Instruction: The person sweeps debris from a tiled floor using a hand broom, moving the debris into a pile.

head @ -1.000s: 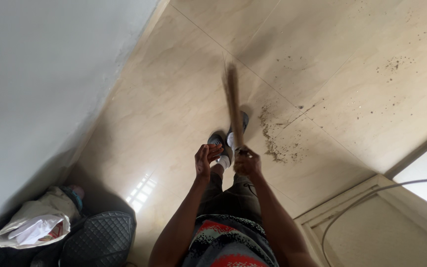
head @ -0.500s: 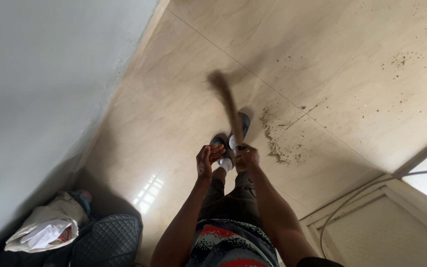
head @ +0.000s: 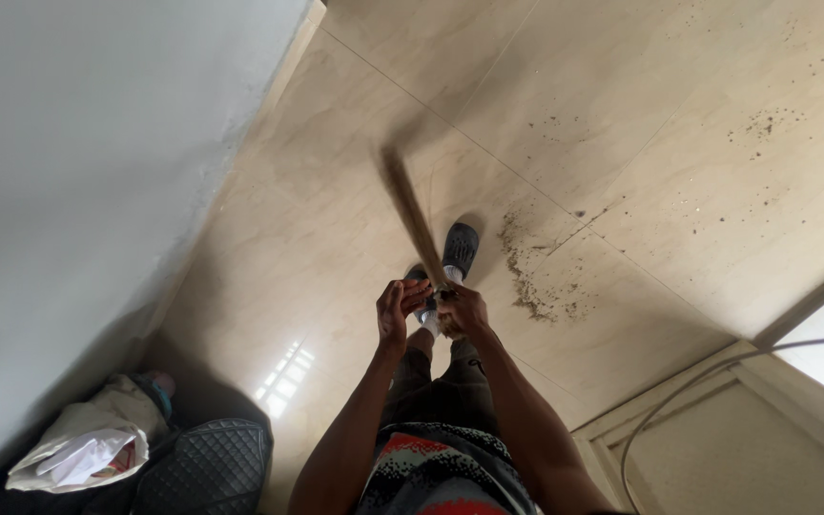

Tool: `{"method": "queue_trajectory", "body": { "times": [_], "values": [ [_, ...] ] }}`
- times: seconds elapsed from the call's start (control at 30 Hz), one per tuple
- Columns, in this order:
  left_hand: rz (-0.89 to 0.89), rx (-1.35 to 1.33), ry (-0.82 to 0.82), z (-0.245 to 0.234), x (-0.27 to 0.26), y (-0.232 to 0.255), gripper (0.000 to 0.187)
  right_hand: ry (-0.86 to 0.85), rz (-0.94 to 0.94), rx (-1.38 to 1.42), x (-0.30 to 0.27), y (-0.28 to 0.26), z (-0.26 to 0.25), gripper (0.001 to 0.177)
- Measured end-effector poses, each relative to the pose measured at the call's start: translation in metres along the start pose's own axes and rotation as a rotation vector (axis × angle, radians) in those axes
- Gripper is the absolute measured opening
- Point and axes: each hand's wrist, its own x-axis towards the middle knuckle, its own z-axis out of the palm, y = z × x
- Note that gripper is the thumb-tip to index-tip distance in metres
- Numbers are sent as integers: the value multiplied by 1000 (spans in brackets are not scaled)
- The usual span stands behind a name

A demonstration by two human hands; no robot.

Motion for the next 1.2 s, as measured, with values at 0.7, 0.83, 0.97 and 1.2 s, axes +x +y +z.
{"method": "queue_trajectory", "body": {
  "times": [0.7, 0.83, 0.97, 1.2],
  "values": [
    [2, 25, -37, 25, 22, 10, 58, 44, 26, 254, 7, 21, -33, 70],
    [36, 62, -44, 31, 26, 17, 61, 12, -17, -114, 24, 6, -17, 70],
    [19, 63, -39, 34, 28, 22, 62, 71, 153, -56, 44, -2, -27, 66],
    [3, 46, -30, 41, 36, 19, 63, 217, 176, 195, 47, 5, -85, 63]
  ]
}}
